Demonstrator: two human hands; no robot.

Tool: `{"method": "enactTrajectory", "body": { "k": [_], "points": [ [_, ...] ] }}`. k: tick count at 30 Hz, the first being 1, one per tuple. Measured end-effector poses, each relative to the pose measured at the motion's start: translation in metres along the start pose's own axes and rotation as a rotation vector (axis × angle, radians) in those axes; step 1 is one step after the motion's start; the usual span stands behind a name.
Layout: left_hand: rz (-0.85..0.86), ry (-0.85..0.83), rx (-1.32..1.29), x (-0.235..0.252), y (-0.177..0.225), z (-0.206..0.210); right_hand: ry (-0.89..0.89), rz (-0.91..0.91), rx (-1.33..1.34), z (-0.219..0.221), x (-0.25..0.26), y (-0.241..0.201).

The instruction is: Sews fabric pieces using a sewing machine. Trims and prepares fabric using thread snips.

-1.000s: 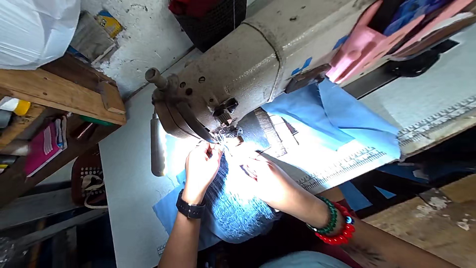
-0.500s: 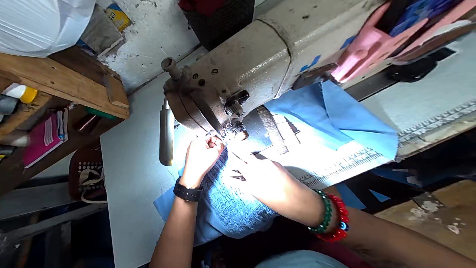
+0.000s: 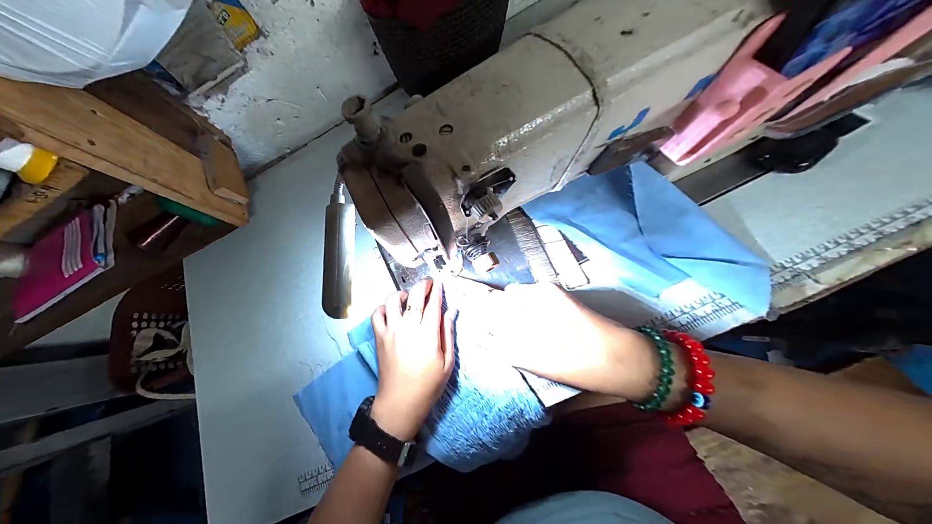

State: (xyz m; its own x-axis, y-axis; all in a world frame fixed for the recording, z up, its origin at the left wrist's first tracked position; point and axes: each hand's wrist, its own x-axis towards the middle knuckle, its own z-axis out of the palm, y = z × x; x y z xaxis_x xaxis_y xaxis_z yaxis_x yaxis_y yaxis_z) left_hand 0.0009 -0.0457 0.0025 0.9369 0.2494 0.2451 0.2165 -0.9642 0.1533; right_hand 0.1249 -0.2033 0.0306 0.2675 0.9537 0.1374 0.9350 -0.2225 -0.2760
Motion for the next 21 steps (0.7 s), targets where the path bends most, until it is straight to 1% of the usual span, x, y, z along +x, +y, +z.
{"method": "enactTrajectory", "body": {
  "k": [2, 8, 13, 15, 17, 19, 21],
  "points": [
    [0.038, -0.028, 0.055, 0.001, -0.012, 0.003, -0.01, 0.012, -0.011, 0.0, 0.002, 0.002],
    [0.134, -0.044, 0.139, 0.019, -0.029, 0.001, 0.08, -0.041, -0.049, 0.008, 0.008, 0.008],
    [0.145, -0.02, 0.147, 0.028, -0.03, 0.0, 0.003, 0.079, -0.049, 0.005, 0.011, 0.004],
    [0.12, -0.003, 0.144, 0.023, -0.018, -0.008, 0.068, 0.121, 0.007, 0.001, -0.005, 0.001],
    [0.129, 0.02, 0.02, 0.014, 0.006, -0.024, 0.179, 0.241, 0.132, -0.01, -0.029, 0.004],
    [0.183, -0.014, -0.18, 0.005, 0.035, -0.036, 0.349, 0.38, 0.144, -0.02, -0.059, 0.021],
    [0.246, -0.105, -0.343, 0.008, 0.066, -0.041, 0.484, 0.548, 0.066, -0.026, -0.082, 0.05]
  ]
}}
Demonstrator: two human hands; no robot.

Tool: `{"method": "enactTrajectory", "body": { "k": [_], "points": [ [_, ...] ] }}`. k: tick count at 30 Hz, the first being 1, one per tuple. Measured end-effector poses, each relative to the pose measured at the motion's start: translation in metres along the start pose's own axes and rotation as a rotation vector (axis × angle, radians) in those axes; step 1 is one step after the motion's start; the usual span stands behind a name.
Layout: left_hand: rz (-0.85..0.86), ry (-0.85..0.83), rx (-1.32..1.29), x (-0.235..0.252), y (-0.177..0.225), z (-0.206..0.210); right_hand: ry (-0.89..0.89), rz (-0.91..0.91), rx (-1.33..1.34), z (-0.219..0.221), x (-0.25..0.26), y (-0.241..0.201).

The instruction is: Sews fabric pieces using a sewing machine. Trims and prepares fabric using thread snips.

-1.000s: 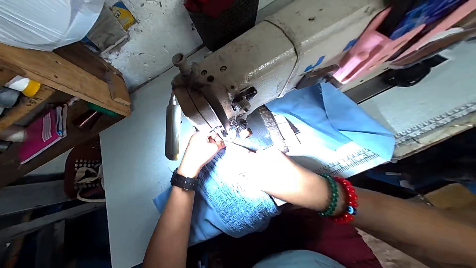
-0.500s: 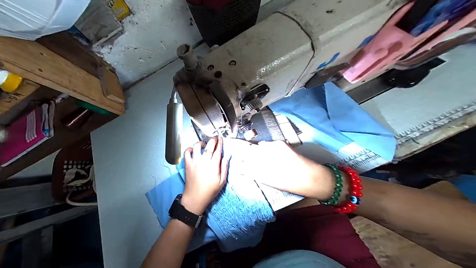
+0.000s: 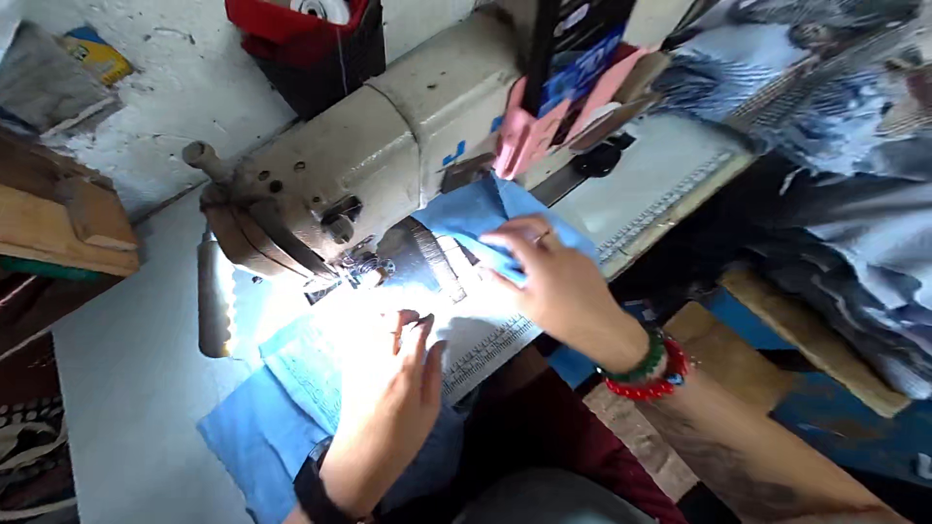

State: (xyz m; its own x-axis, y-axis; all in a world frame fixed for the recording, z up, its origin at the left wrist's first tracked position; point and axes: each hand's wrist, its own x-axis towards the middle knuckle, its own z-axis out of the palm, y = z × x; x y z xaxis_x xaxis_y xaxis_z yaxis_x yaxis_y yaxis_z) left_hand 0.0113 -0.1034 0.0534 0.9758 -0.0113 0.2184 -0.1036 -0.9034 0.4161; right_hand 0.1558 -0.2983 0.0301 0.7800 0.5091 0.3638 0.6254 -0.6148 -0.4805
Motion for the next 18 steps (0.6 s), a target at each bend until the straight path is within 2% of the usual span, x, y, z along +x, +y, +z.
{"method": "enactTrajectory", "body": {
  "k": [2, 5, 8, 10, 14, 16, 18],
  "points": [
    [0.045, -0.041, -0.075, 0.026, 0.021, 0.011, 0.127, 0.103, -0.076, -0.003, 0.013, 0.026],
    [0.065, 0.063, -0.079, 0.085, 0.029, 0.043, 0.202, 0.125, -0.123, 0.008, 0.034, 0.041],
    [-0.021, 0.133, -0.094, 0.139, 0.027, 0.074, 0.124, 0.16, -0.202, 0.01, 0.042, 0.041],
    [-0.066, 0.146, -0.085, 0.159, 0.03, 0.089, 0.089, 0.106, -0.255, 0.008, 0.042, 0.048],
    [-0.008, 0.122, -0.025, 0.167, 0.041, 0.094, 0.048, -0.038, -0.206, -0.016, 0.03, 0.058],
    [0.049, 0.14, 0.059, 0.166, 0.042, 0.089, 0.029, -0.131, -0.171, -0.049, 0.012, 0.054],
    [0.097, 0.171, 0.119, 0.142, 0.047, 0.071, -0.006, -0.211, -0.13, -0.093, -0.008, 0.045]
  ]
}}
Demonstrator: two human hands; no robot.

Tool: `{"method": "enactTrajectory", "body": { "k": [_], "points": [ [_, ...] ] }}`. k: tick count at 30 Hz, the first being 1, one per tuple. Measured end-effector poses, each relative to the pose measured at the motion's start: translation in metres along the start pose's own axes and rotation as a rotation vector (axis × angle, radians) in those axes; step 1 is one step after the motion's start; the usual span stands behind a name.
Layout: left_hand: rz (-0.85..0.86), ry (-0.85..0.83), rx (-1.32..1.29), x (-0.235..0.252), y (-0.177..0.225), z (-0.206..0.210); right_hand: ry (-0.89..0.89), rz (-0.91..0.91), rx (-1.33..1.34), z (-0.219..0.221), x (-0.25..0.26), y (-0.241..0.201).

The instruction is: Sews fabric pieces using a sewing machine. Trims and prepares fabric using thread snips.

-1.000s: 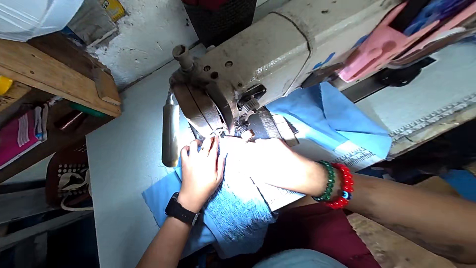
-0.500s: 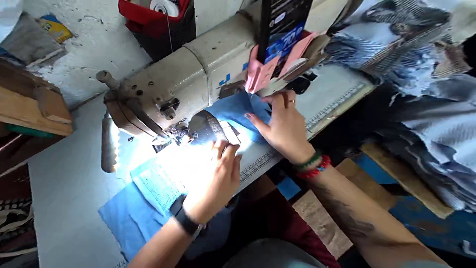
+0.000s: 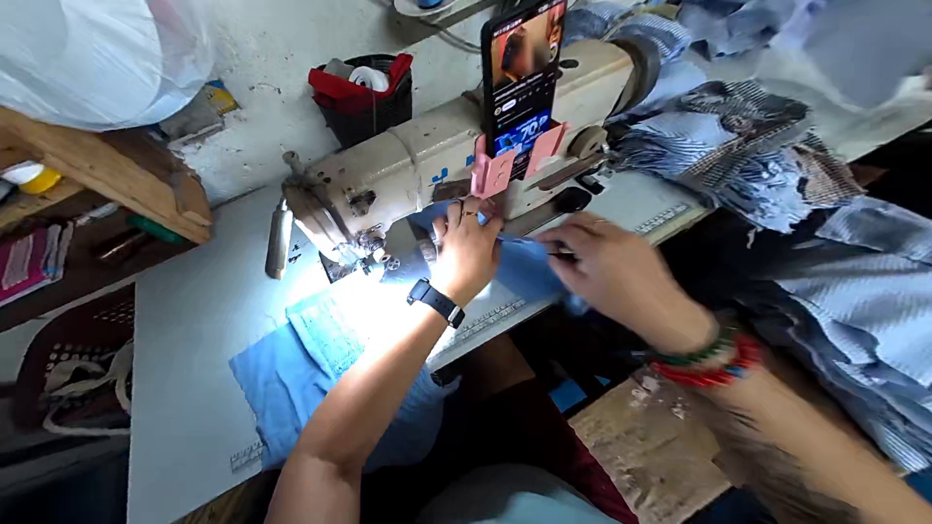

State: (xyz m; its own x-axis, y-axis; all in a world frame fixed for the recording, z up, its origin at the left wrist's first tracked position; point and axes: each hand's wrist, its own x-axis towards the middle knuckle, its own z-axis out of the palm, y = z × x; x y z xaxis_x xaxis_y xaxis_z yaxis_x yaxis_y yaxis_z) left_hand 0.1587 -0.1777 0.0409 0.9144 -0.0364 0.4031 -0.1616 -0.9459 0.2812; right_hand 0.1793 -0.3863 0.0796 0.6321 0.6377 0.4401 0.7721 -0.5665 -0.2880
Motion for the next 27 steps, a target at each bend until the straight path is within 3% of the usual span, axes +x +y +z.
{"method": "enactTrajectory", "body": {
  "k": [4, 7, 10, 13, 15, 20, 23, 27],
  "points": [
    [-0.076, -0.107, -0.081, -0.086, 0.013, -0.074, -0.044, -0.073, 0.155, -0.076, -0.037, -0.013],
    [-0.143, -0.189, -0.329, -0.153, -0.003, -0.136, -0.16, -0.195, 0.402, -0.095, -0.054, -0.039],
    [-0.164, -0.155, -0.492, -0.189, -0.045, -0.205, -0.245, -0.383, 0.725, -0.079, -0.05, -0.086],
    [-0.354, -0.196, -0.492, -0.181, -0.085, -0.255, -0.35, -0.412, 0.971, -0.027, -0.045, -0.131],
    [-0.384, -0.288, -0.392, -0.158, -0.113, -0.245, -0.449, -0.258, 1.017, 0.019, -0.044, -0.15],
    [-0.317, -0.48, -0.332, -0.119, -0.186, -0.14, -0.707, 0.177, 1.062, 0.093, -0.048, -0.156],
    [-0.344, -0.486, -0.413, -0.109, -0.191, -0.119, -0.772, 0.206, 1.042, 0.095, -0.048, -0.153],
    [-0.333, -0.35, -0.404, -0.115, -0.181, -0.122, -0.77, 0.076, 0.797, 0.085, -0.035, -0.148]
  ]
}}
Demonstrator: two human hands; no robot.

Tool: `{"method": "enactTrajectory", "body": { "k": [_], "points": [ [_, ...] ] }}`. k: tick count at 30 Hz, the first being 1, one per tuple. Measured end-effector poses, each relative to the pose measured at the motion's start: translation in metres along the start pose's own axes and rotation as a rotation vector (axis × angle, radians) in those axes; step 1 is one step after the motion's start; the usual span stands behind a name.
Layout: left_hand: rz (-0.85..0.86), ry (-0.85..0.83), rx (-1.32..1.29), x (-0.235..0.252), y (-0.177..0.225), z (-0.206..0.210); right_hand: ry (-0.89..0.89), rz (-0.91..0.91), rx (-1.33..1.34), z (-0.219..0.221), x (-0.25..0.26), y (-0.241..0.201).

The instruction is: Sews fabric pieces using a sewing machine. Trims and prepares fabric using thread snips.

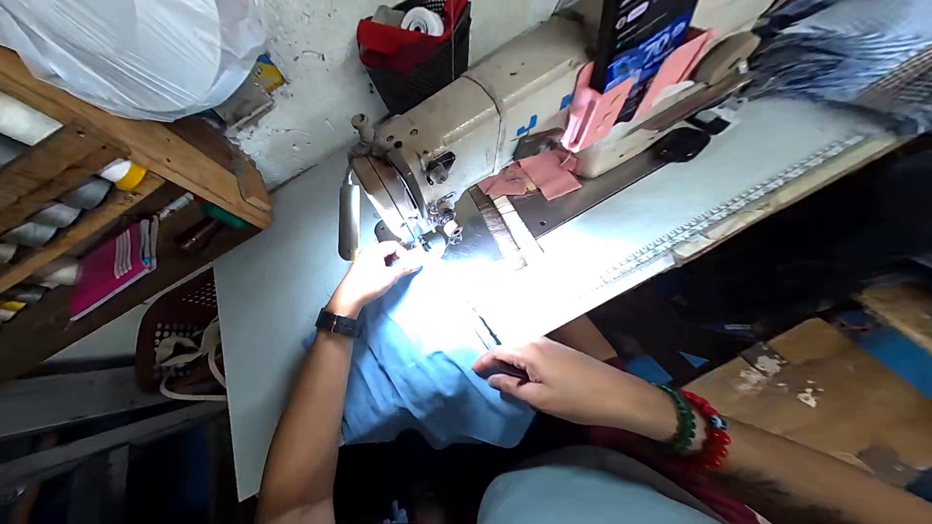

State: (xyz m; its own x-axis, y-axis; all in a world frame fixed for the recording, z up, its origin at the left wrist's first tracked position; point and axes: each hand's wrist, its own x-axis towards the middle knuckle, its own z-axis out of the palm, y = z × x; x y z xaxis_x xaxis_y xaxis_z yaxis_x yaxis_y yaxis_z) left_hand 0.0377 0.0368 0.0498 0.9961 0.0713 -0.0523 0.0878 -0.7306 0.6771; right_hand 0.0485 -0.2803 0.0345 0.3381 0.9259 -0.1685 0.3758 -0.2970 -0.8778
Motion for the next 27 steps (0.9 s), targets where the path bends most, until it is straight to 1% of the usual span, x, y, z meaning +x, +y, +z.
{"method": "enactTrajectory", "body": {
  "k": [3, 4, 5, 6, 8, 10, 12, 15, 19, 24, 26, 27],
  "points": [
    [0.039, 0.086, -0.027, -0.02, 0.015, -0.003, 0.369, -0.202, -0.292, -0.003, 0.025, -0.001],
    [0.044, 0.101, -0.07, -0.024, 0.018, -0.005, 0.449, -0.271, -0.349, -0.005, 0.041, 0.0],
    [0.045, 0.114, -0.127, -0.028, 0.02, -0.007, 0.478, -0.319, -0.36, -0.008, 0.058, 0.002],
    [0.039, 0.126, -0.175, -0.028, 0.019, -0.008, 0.479, -0.343, -0.34, -0.01, 0.074, 0.005],
    [-0.04, 0.158, -0.203, -0.023, 0.017, -0.004, 0.425, -0.286, -0.239, -0.011, 0.092, 0.004],
    [-0.103, 0.184, -0.106, -0.011, 0.014, 0.006, 0.412, -0.195, -0.172, -0.01, 0.097, 0.0],
    [-0.103, 0.171, -0.037, 0.001, 0.008, 0.017, 0.394, -0.124, -0.125, -0.011, 0.098, -0.001],
    [-0.109, 0.163, -0.044, 0.011, 0.004, 0.025, 0.435, -0.12, -0.077, -0.01, 0.1, 0.004],
    [-0.144, 0.181, -0.019, 0.014, 0.003, 0.028, 0.459, -0.146, -0.08, -0.011, 0.101, 0.008],
    [-0.219, 0.227, 0.012, 0.014, 0.001, 0.031, 0.42, -0.15, -0.085, -0.013, 0.105, 0.011],
    [-0.25, 0.23, 0.023, 0.014, 0.0, 0.033, 0.379, -0.101, -0.147, -0.015, 0.105, 0.008],
    [-0.264, 0.226, 0.032, 0.015, 0.001, 0.032, 0.355, -0.074, -0.223, -0.015, 0.105, 0.005]
  ]
}}
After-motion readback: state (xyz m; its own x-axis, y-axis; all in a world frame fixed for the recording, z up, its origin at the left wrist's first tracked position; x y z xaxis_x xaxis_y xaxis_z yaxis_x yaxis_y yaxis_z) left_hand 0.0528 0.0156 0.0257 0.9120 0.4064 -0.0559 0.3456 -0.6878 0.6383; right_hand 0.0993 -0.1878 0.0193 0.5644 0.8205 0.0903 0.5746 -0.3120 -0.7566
